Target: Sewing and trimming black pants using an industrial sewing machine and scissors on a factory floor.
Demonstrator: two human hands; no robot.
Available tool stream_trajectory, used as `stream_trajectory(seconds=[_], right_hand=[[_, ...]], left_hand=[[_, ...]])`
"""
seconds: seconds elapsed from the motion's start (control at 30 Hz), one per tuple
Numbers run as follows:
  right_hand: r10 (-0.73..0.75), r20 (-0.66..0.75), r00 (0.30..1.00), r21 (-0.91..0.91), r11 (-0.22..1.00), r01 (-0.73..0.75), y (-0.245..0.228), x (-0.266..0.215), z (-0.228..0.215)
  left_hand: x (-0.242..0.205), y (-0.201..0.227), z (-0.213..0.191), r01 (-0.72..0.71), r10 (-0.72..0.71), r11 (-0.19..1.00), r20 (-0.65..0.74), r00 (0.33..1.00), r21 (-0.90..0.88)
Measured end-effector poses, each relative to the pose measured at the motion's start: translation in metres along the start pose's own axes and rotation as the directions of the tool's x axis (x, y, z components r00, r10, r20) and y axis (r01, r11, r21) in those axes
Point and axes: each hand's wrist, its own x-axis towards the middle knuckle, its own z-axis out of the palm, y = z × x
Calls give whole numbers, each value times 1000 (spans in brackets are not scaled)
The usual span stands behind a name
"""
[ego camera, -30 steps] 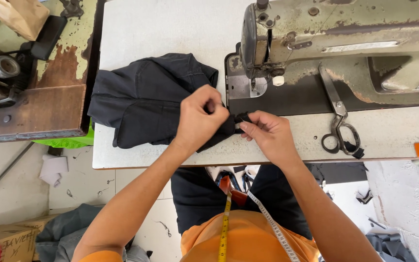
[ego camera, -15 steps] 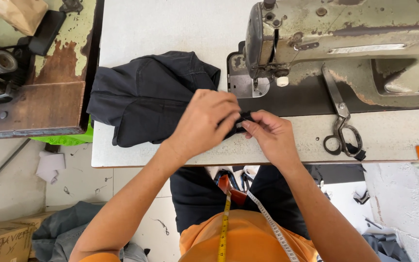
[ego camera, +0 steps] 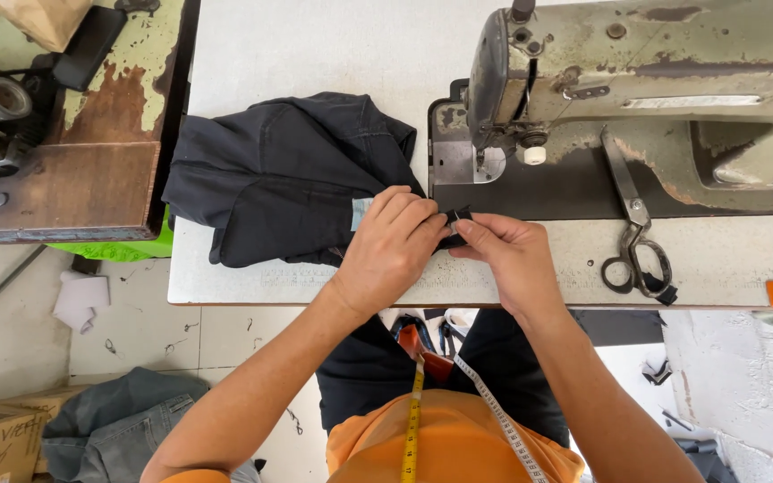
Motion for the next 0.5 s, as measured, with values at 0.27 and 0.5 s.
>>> stream_trajectory(seconds=[0.27,0.5], right_hand=[[-48,40,998,-139,989,53,8,-4,-3],[-146,79,986,-178,971,158,2,-12,4]], left_hand=[[-3,3,2,378,-371,882,80,925,-281],[8,6,-9,784,-698,442,382,606,-435]])
